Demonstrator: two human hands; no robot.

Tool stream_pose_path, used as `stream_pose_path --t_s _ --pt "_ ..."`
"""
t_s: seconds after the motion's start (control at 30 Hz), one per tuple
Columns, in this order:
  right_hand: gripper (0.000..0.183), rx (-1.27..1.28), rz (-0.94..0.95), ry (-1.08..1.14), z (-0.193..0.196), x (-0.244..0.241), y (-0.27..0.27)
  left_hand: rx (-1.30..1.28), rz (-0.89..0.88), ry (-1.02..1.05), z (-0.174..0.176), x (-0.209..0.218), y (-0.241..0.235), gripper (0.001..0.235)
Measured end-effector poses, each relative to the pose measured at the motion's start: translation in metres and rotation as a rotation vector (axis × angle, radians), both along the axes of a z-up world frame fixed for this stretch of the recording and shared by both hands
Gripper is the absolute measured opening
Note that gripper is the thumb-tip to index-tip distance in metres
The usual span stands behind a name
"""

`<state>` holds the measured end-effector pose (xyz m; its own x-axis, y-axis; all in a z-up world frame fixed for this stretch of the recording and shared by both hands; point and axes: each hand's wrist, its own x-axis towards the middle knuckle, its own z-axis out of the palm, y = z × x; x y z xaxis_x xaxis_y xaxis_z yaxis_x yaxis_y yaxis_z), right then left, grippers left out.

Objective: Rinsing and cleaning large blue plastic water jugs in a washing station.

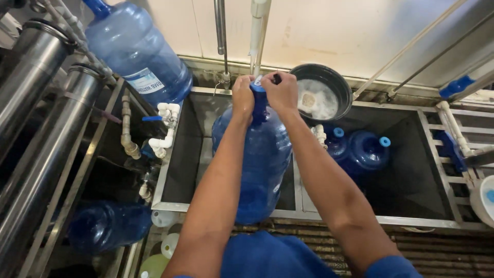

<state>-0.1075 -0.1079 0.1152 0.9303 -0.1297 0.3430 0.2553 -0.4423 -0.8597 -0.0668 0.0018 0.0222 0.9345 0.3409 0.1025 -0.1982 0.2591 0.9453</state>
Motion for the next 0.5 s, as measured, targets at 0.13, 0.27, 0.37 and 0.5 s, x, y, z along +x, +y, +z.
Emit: stream_pose_path --t_s 0.13,0.27,0.37,0.5 --pt "0.020 0.085 -0.053 0.060 -0.010 0.002 0.001 -0.012 0.009 0.034 -0.010 0.009 0.001 0.034" --pt "0.014 0.225 0.020 -0.109 -0.023 0.010 -0.013 -0.052 -0.014 0.063 -0.008 0.011 -0.001 0.032" --pt "0.012 0.314 0.024 -0.007 -0.019 0.008 -0.025 -0.065 -0.034 0.095 -0.002 0.010 -0.001 0.032" --pt "0.011 0.437 0.002 0.082 -0.039 0.014 -0.057 0.022 -0.032 0.119 -0.003 0.010 -0.002 0.036"
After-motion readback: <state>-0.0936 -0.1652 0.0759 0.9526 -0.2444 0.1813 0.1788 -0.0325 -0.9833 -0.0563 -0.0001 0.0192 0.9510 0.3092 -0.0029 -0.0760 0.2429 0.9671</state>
